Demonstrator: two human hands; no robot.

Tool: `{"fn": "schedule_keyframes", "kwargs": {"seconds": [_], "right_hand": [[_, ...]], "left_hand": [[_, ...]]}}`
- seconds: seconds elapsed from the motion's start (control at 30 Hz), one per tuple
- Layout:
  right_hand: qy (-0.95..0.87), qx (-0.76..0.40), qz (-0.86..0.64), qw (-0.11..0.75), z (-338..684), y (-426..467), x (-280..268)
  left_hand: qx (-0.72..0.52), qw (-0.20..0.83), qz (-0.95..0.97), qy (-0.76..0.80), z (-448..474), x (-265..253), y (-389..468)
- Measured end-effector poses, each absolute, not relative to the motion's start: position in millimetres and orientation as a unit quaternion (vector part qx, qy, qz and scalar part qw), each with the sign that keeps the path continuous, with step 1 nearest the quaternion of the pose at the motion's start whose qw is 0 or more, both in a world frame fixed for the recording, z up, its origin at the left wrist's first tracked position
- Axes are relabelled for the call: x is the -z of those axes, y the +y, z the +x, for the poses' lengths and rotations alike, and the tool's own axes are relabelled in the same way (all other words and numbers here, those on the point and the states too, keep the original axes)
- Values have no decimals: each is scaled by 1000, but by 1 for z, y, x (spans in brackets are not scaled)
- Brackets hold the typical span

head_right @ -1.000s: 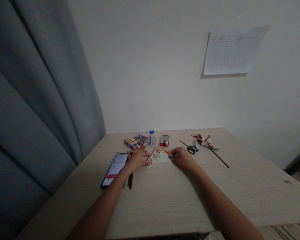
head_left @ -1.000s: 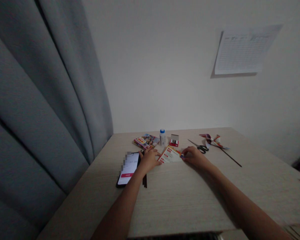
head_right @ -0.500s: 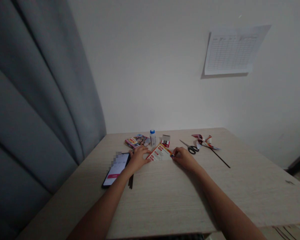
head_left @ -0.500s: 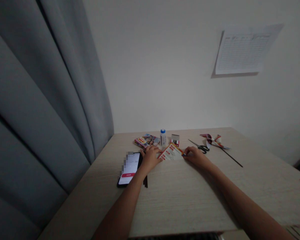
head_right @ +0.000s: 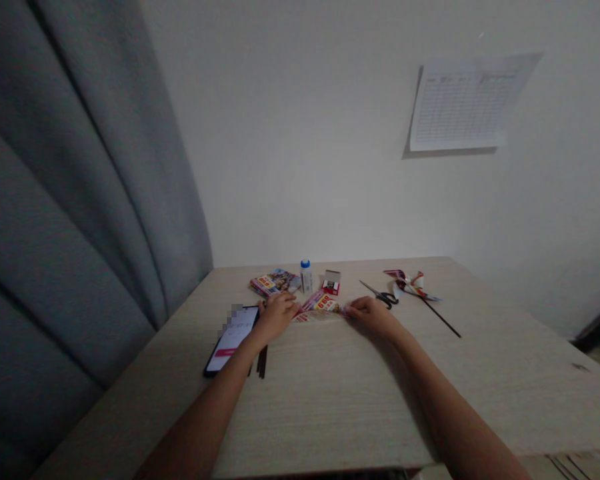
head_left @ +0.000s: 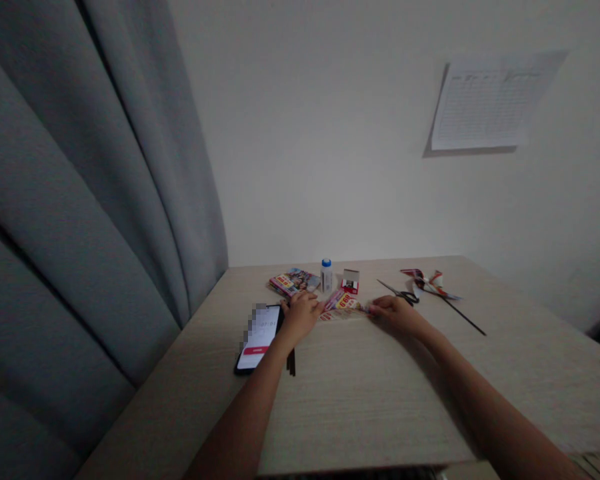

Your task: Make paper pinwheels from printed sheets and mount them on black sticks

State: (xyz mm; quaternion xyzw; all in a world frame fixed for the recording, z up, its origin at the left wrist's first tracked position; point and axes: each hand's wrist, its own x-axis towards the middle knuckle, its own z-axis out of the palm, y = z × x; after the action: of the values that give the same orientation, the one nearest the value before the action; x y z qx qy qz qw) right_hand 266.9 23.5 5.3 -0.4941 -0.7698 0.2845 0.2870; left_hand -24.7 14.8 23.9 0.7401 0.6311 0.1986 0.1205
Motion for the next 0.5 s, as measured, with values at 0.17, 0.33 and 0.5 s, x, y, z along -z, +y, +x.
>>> {"fn": "schedule_keyframes", "kwargs": {"seconds": [0.17,0.33,0.5], "right_hand": [[-781,-294,-470,287,267,25,-3],[-804,-262,-447,291,267,24,-2],[-809,-238,-453,288,266,23,-2]], "left_hand": [[-174,123,750,626,-25,-24,13],[-150,149,771,601,-29,-28,8],[-129,145,782,593,-30,-26,3]]}}
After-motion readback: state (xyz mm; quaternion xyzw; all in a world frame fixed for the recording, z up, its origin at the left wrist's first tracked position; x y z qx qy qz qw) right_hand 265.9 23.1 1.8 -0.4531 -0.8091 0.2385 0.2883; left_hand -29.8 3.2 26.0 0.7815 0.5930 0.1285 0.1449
